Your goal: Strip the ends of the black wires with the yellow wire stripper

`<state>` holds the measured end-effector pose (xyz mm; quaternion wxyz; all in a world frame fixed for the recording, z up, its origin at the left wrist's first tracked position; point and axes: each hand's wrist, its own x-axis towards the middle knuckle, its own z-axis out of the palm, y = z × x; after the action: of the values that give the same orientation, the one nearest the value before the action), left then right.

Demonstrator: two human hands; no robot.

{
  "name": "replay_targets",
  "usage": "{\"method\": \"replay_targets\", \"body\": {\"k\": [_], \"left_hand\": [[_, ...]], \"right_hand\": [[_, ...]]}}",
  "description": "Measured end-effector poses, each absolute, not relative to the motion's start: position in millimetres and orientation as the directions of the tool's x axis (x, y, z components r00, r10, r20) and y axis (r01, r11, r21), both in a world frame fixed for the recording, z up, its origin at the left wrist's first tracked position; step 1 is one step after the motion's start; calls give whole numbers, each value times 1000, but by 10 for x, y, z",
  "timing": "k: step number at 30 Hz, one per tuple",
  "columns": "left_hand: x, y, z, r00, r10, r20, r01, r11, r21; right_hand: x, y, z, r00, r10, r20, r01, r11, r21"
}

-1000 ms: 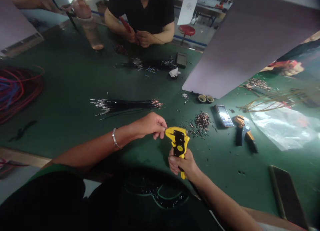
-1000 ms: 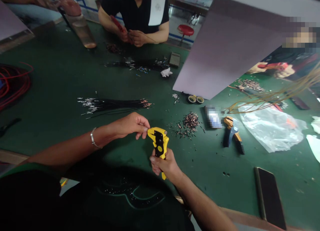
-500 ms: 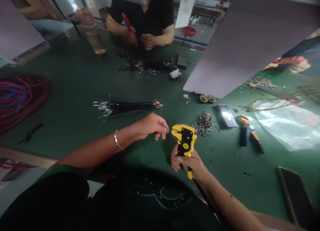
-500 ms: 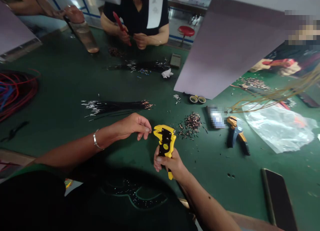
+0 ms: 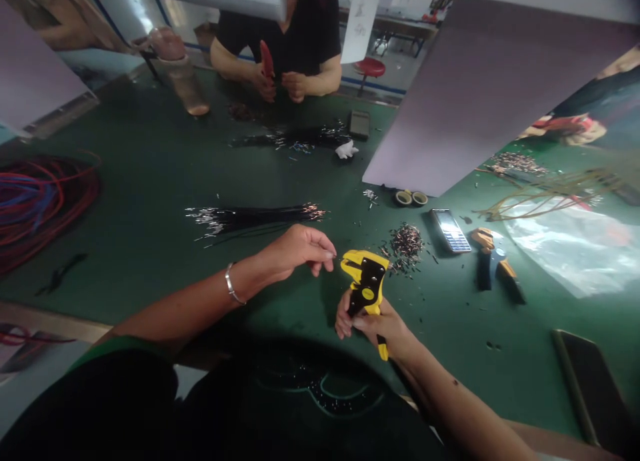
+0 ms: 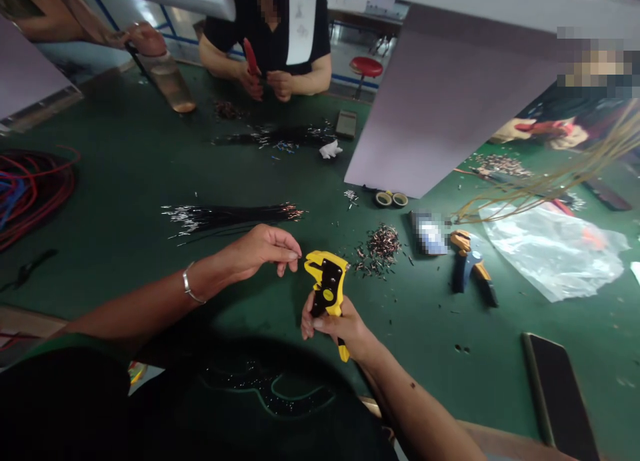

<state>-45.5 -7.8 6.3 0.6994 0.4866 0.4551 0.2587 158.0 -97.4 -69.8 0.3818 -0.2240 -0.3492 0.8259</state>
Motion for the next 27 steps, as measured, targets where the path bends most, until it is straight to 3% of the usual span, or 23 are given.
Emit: {"method": "replay_targets", "body": {"k": [11,27], "left_hand": [[-416,-100,-78,432,810,-396,1,439,899],[-389,-114,-88,428,843,-327,10,357,934]], "right_hand": [[1568,-968,-660,-644,760,-87,-493,-500,-712],[1570,-983,-614,-663,741,-105,-476,-526,-705]]}}
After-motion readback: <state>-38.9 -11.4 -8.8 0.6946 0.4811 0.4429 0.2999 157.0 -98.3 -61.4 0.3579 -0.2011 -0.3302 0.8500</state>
